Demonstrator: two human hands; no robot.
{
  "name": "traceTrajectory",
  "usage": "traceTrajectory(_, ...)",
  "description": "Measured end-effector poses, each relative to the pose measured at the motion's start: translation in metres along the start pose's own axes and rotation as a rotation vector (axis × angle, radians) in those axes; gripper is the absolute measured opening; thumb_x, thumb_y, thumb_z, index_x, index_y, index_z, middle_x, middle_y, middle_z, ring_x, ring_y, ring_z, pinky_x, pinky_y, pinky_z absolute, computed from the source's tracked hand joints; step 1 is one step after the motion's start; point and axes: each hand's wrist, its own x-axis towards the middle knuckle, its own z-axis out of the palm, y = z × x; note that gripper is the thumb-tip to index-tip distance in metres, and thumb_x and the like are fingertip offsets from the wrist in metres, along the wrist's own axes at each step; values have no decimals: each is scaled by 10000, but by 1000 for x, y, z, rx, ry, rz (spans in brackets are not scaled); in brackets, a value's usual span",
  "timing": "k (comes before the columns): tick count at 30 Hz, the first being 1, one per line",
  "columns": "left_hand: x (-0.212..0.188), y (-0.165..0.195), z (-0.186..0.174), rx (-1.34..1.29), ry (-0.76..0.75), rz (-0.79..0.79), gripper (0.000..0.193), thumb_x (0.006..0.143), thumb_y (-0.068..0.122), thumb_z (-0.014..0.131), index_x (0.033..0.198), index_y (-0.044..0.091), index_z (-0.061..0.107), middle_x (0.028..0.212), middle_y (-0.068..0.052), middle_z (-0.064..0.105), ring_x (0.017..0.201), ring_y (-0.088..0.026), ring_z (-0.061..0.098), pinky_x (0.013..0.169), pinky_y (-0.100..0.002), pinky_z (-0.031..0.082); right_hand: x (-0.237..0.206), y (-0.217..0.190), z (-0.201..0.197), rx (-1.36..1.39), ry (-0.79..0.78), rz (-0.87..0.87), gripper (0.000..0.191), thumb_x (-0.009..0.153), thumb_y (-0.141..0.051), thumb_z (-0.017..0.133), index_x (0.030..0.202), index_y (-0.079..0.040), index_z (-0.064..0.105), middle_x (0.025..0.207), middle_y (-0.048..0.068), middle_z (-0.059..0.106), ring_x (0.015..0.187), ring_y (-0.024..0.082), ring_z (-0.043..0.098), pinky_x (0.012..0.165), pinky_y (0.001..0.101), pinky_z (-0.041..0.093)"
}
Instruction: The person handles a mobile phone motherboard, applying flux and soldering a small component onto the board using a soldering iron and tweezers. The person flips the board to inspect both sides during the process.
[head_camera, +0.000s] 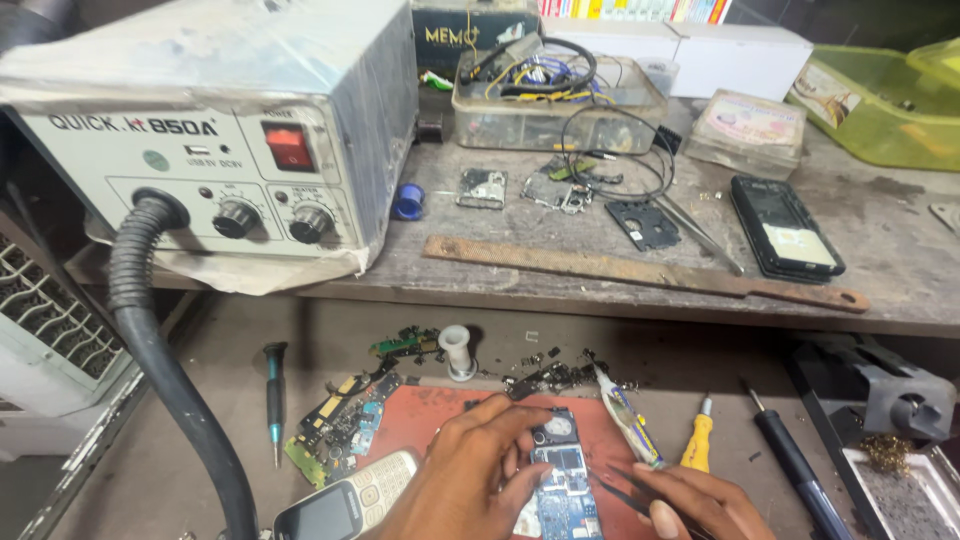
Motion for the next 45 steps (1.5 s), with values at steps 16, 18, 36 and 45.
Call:
traceTrajectory(16, -1, 46, -53, 252, 202, 327, 340, 836, 143, 759, 1147, 25, 689, 1091, -111, 658, 987, -315, 694, 810, -395, 556, 123, -112, -46, 381, -104, 131, 263, 918, -179, 727, 1134, -40, 786, 1012, 110, 777, 918, 194, 765, 806, 295, 622)
traceTrajectory(18, 1, 52, -66, 383, 235, 353, 364, 815, 141, 759, 1151, 25, 683, 1122, -133, 641, 1060, -355, 650, 867, -443, 515, 153, -140, -53, 516, -101, 264, 282, 885, -154, 695, 1105, -19, 807, 974, 129, 794, 832, 175, 786, 740, 278, 628)
traceTrajectory(36, 97, 48, -100, 746, 222, 386, 609, 1000, 334, 563, 1197, -239, 501, 1266, -414, 489, 1243, -521, 476, 1048, -518, 420, 357, -163, 41, 487, 5, 203, 194, 901, -148, 747, 942, 40, 770, 780, 130, 783, 674, 151, 766, 611, 263, 637)
traceTrajectory(45, 108, 42, -98, 826, 222, 404, 497, 1050, 242, 468, 1168, -237, 531, 1231, -404, 518, 1218, -507, 513, 1066, -510, 435, 391, -149, 84, 463, -6, 173, 165, 901, -123, 715, 936, 33, 756, 786, 127, 790, 678, 141, 774, 612, 267, 645)
